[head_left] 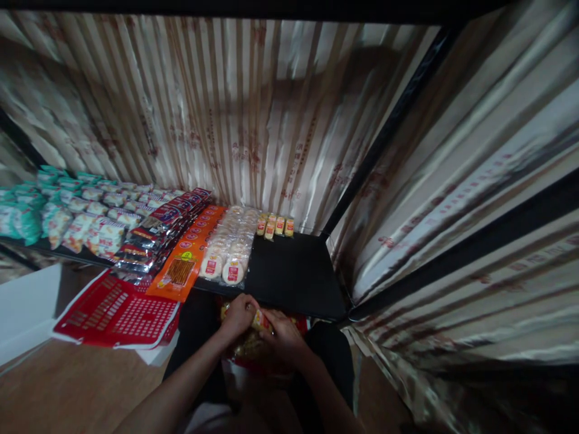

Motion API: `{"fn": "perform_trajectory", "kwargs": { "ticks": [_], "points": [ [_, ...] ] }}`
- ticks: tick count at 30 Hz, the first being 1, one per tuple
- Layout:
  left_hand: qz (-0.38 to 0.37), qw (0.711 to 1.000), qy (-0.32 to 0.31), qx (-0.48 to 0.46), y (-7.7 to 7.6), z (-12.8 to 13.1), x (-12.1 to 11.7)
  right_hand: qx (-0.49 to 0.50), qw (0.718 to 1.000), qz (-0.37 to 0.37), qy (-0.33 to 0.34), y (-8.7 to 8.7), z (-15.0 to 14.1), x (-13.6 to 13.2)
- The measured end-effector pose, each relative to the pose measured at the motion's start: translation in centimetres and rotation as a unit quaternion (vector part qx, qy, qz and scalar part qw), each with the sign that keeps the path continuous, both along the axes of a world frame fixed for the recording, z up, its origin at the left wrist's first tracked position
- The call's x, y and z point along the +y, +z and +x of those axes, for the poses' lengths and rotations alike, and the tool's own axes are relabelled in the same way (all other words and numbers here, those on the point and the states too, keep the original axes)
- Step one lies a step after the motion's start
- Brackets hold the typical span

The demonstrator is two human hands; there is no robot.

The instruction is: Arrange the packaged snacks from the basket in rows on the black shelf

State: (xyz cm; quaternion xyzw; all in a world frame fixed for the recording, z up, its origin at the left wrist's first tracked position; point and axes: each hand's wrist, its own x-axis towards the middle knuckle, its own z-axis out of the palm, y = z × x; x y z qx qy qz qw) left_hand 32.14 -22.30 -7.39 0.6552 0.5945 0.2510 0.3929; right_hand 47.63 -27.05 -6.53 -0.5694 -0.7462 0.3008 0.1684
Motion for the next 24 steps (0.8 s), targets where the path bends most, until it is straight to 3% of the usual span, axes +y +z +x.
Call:
{"fn": "perform_trajectory", "kwargs": {
  "ticks": [5, 8, 12, 16, 24],
  "points": [
    [0.003, 0.997, 0.012, -0.073, 1.2, 0.8, 2.2, 0.019, 0.998, 0.021, -0.052, 1.7, 0.4, 1.0],
    [-0.012, 0.988, 0.05, -0.147, 1.9, 1.5, 3.2, 0.076, 0.989, 0.035, -0.119, 1.6, 0.6, 2.0],
    [-0.057, 0.966, 0.055, -0.245, 2.2, 2.8, 3.7, 0.122, 0.96, 0.071, -0.24, 0.7, 0.9, 4.3],
    [-0.072, 0.97, 0.045, -0.228, 1.8, 4.4, 3.7, 0.088, 0.936, 0.117, -0.319, 0.1, 1.0, 6.8],
    [-0.051, 0.991, 0.035, -0.123, 1.1, 6.3, 6.2, 0.093, 0.936, 0.1, -0.325, -1.6, 1.2, 9.6]
  ]
}}
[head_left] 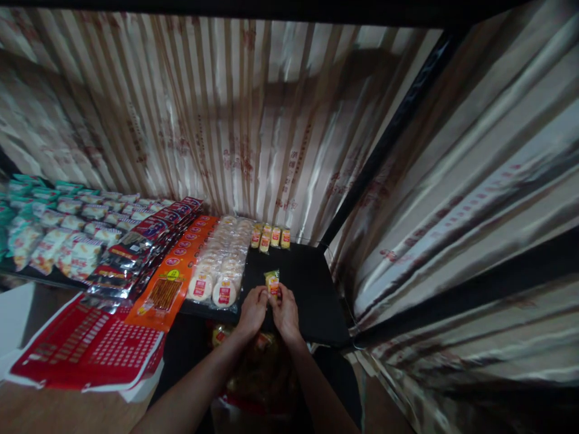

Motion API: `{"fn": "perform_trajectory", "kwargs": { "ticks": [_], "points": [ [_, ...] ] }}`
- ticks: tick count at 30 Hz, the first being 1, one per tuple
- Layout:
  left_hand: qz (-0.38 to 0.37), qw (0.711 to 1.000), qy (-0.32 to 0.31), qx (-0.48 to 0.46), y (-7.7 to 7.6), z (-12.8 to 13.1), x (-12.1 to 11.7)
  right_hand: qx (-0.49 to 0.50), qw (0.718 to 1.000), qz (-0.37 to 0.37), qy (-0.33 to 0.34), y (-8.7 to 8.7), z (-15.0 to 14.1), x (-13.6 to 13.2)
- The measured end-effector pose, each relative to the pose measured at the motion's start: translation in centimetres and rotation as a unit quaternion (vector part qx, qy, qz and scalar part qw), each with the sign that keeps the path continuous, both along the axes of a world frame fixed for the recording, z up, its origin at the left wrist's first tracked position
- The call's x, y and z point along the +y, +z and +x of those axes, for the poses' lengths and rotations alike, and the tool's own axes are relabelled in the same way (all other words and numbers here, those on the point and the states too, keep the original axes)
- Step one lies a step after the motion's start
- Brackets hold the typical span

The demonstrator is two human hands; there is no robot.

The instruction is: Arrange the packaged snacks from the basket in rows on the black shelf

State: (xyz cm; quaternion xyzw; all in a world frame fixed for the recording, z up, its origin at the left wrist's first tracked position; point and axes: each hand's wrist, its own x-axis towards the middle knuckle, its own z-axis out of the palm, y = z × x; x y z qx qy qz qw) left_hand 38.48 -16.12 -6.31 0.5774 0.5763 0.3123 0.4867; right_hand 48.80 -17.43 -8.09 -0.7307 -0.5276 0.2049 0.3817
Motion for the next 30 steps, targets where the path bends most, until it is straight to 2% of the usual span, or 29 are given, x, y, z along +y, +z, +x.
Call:
{"fn": "perform_trajectory", "kwargs": {
  "ticks": [7, 11, 22, 30],
  "points": [
    [0.041, 0.996, -0.01, 0.082, 0.5, 1.5, 2.6, -0.038, 0.999, -0.009, -0.027, -0.8, 0.8, 2.6],
    [0.05, 0.992, -0.016, 0.113, 0.9, 2.6, 4.5, -0.025, 0.999, 0.02, -0.042, -1.2, 1.4, 4.9],
    [0.105, 0.987, -0.039, 0.119, 0.0, 5.2, 9.9, -0.026, 0.993, 0.078, -0.081, -3.0, 3.5, 12.0],
    [0.104, 0.984, -0.052, 0.134, 0.4, 5.9, 12.4, 0.031, 0.99, 0.097, -0.093, -3.0, 3.8, 15.1]
  ]
}}
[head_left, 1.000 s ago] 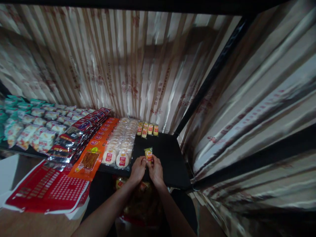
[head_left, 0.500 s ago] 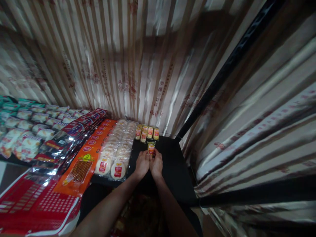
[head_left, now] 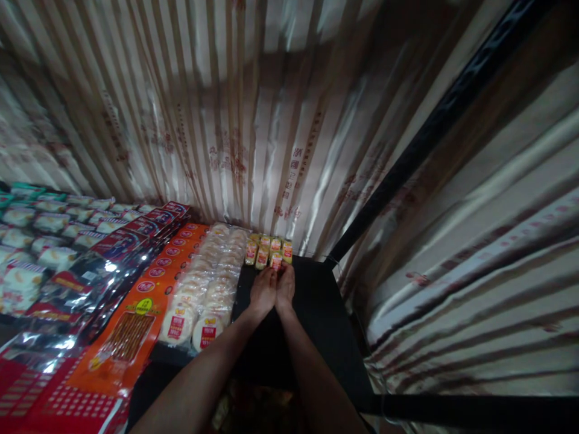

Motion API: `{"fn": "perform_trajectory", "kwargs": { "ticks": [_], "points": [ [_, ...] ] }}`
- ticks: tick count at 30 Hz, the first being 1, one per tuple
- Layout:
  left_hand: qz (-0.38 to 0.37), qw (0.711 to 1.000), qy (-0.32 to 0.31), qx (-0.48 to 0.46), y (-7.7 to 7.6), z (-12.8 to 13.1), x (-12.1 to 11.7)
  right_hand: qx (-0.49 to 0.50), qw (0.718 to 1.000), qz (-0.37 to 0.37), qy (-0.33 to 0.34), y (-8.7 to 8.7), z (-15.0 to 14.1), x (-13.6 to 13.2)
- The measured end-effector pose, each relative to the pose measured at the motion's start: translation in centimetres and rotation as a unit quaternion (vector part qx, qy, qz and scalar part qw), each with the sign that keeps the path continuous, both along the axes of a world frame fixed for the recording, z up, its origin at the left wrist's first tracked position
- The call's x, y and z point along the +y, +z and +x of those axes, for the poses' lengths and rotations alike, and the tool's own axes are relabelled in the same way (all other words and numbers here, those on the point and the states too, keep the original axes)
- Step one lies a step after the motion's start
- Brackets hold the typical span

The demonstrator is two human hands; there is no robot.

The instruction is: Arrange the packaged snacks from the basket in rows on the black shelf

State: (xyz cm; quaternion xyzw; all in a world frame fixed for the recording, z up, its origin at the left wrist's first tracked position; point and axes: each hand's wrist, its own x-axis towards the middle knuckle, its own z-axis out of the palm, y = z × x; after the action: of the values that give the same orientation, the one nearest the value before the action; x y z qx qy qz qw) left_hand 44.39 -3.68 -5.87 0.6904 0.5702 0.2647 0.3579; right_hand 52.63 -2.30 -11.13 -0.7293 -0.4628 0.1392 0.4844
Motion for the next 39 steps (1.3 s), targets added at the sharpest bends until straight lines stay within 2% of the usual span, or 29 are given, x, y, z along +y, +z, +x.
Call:
{"fn": "perform_trajectory", "kwargs": {
  "ticks": [4, 8, 11, 16, 25, 33, 39],
  "points": [
    [0.025, 0.999, 0.001, 0.023, -0.1, -0.2, 0.2, -0.039, 0.999, -0.003, 0.004, 0.2, 0.0, 0.6],
    [0.031, 0.995, 0.081, 0.056, -0.9, -0.4, -0.1, -0.081, 0.997, 0.008, 0.007, -0.2, -0.1, 0.9],
    [0.022, 0.994, 0.1, 0.039, -1.7, -0.2, -0.1, -0.079, 0.996, 0.038, 0.0, -0.7, -0.2, 1.2],
    [0.056, 0.995, 0.082, 0.008, -2.6, 0.1, 0.6, -0.069, 0.995, 0.075, 0.008, -1.6, -0.1, 1.6],
    [0.055, 0.997, 0.06, -0.005, -3.1, -0.4, 1.1, -0.07, 0.994, 0.08, 0.013, -2.0, -0.2, 1.5],
    [0.052, 0.998, 0.039, -0.006, -3.1, -0.6, 0.9, -0.077, 0.994, 0.079, 0.016, -2.0, -0.2, 1.4],
    [0.085, 0.996, 0.037, 0.01, -2.8, -0.8, 0.4, -0.088, 0.991, 0.099, 0.025, -1.8, -0.3, 0.5]
  ]
}}
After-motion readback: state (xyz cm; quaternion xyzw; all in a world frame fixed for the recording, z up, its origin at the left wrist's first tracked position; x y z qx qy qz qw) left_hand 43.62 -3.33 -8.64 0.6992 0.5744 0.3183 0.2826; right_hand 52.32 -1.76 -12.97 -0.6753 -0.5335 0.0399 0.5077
